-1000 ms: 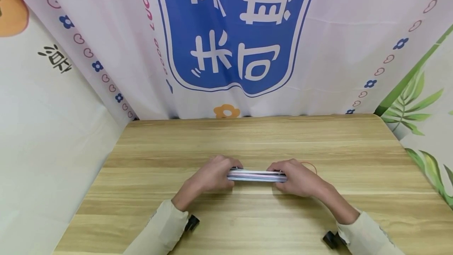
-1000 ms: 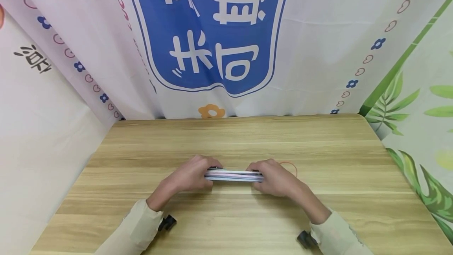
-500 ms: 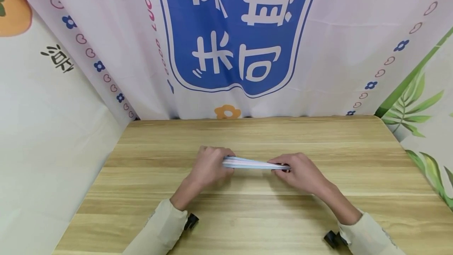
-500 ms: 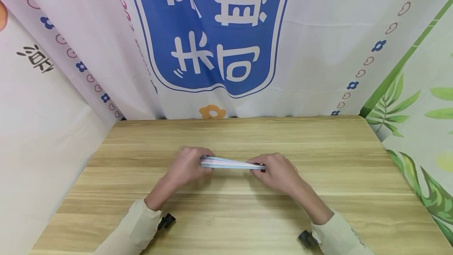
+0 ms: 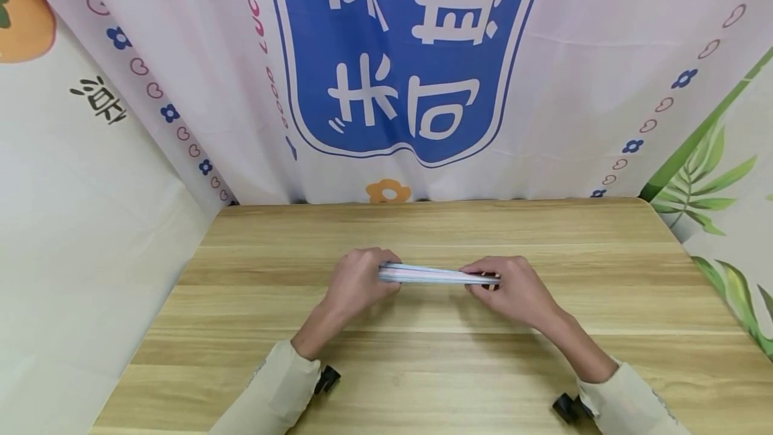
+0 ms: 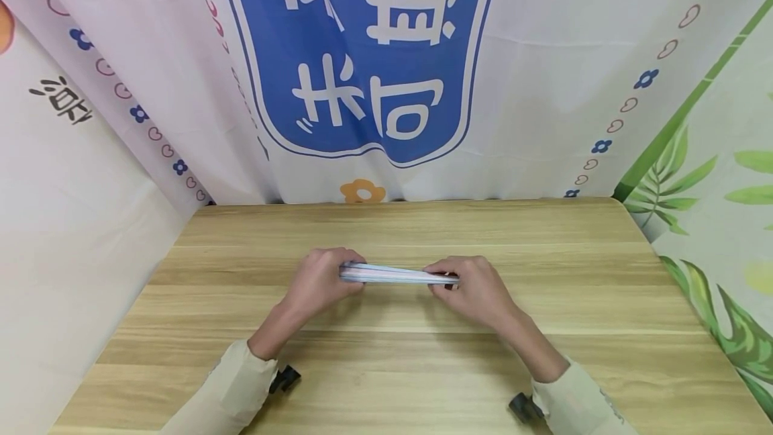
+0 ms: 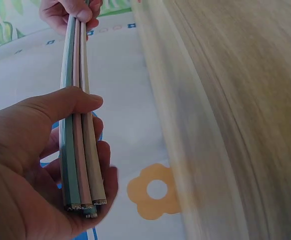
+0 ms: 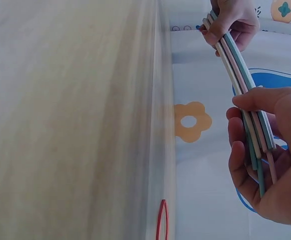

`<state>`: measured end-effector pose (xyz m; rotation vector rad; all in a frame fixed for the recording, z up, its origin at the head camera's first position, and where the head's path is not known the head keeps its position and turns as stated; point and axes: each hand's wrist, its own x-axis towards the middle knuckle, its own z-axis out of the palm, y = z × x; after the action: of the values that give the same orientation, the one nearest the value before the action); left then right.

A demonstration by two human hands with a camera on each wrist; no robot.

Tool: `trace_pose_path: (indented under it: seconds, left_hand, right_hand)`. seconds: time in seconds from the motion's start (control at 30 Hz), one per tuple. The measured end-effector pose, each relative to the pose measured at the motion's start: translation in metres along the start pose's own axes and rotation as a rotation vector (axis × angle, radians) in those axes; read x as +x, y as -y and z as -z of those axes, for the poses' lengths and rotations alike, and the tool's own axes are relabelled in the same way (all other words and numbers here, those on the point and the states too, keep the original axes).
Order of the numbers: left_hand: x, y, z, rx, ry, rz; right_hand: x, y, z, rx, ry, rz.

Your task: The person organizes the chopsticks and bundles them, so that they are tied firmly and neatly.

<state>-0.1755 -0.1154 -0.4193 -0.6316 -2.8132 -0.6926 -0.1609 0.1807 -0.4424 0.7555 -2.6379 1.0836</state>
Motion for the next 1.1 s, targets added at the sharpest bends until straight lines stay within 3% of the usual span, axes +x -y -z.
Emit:
trace_pose_path:
  seconds: [0.33, 0.63, 0.83, 1.1]
  left_hand:
    - [0.000, -0.004, -0.005, -0.007, 0.007, -0.044]
    - [-0.001, -0.008, -0.005, 0.021, -0.125, -0.020]
    - [-0.002, -0.009, -0.006, -0.056, -0.086, 0.011]
    - [-0.002, -0.010, -0.006, -0.076, -0.056, -0.004]
  right_hand:
    - [-0.001, 0.003, -0.005, 0.017, -0.005, 0.054]
    - [0.000, 0.010, -0.003, -0.094, -0.090, -0.006]
    - [0.000, 0.012, -0.002, -0.116, -0.101, -0.036]
    - [-0.001, 0.012, -0.002, -0.001, -0.081, -0.012]
